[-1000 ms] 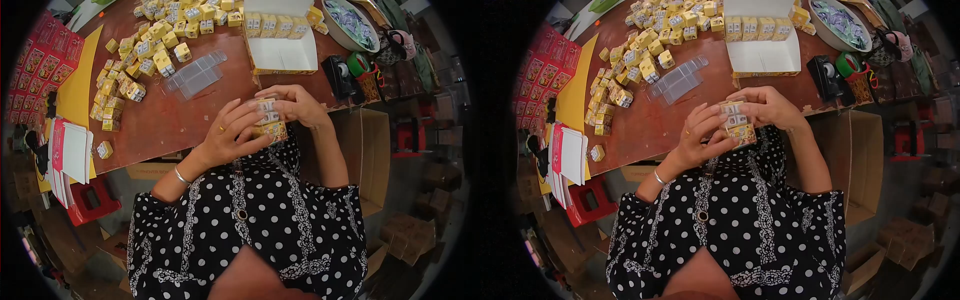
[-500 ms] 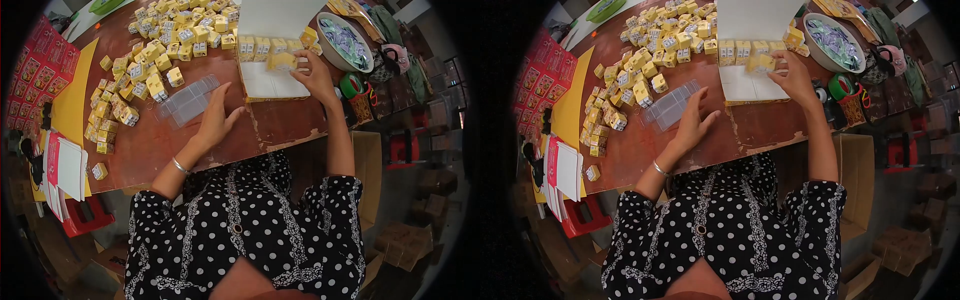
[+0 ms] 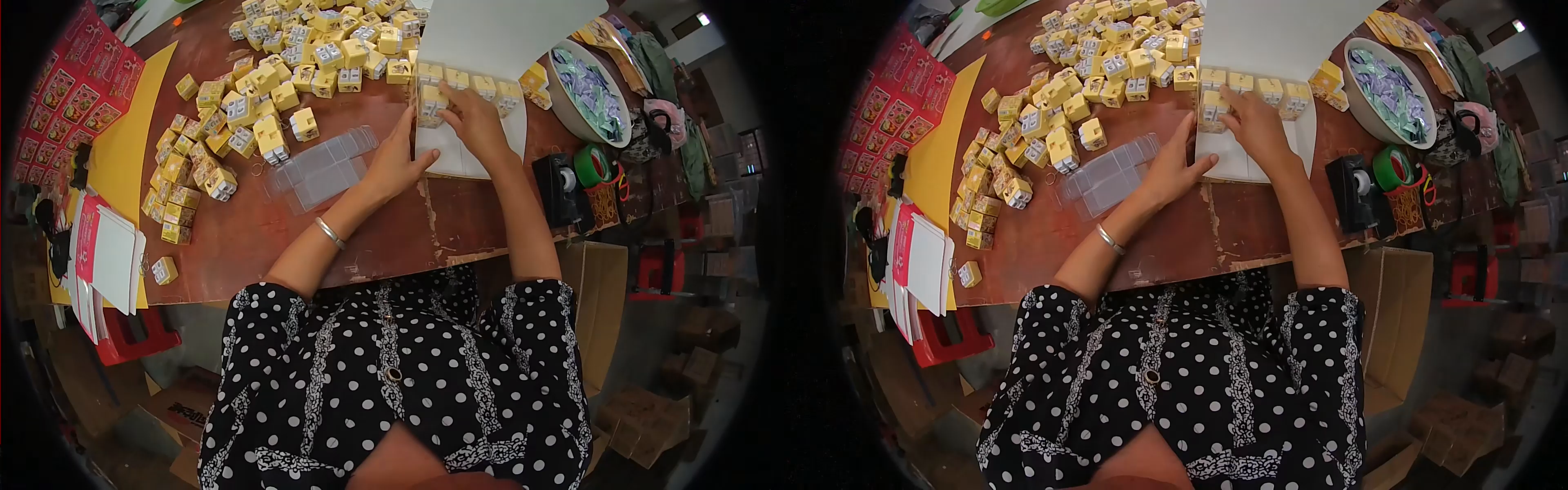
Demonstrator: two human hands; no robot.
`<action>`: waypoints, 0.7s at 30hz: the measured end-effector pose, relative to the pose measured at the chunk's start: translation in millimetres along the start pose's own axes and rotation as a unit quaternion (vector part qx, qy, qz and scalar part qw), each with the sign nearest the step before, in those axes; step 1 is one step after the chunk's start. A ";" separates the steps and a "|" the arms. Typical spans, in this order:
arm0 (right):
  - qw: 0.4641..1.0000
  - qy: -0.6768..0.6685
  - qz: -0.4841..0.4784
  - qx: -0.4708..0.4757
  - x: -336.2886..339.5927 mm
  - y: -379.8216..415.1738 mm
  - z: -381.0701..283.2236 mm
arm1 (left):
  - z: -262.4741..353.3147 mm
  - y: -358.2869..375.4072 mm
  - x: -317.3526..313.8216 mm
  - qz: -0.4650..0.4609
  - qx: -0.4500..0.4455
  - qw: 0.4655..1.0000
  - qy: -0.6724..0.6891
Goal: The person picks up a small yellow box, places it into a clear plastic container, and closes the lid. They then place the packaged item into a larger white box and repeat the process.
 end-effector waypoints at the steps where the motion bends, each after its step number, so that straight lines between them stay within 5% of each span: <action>1: 0.997 0.065 0.022 0.025 0.4 1.6 -5.6 | -5.0 -1.5 -1.9 0.000 -0.015 1.000 -0.009; 6: 0.999 0.011 0.040 0.008 8.3 12.0 -9.6 | 25.7 21.9 35.5 0.044 -0.035 0.991 -0.121; 11: 0.988 -0.036 0.137 -0.068 59.3 51.7 -43.0 | 35.7 69.1 129.2 0.056 -0.030 0.900 -0.431; 17: 0.983 -0.154 0.096 0.013 41.6 76.2 -118.8 | 7.1 74.5 147.1 -0.002 0.126 0.873 -0.471; 21: 0.978 -0.194 0.081 -0.003 18.4 85.4 -131.1 | 1.7 74.3 150.3 0.019 0.102 0.902 -0.418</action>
Point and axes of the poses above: each hand's wrist, its own y-axis away from the middle knuckle, its own x-axis out of the back of the hand, z = x × y, the point moved 9 cm from there along -y, towards the middle knuckle, and after that the axes turned 1 degree about y, right-handed, at the moved point
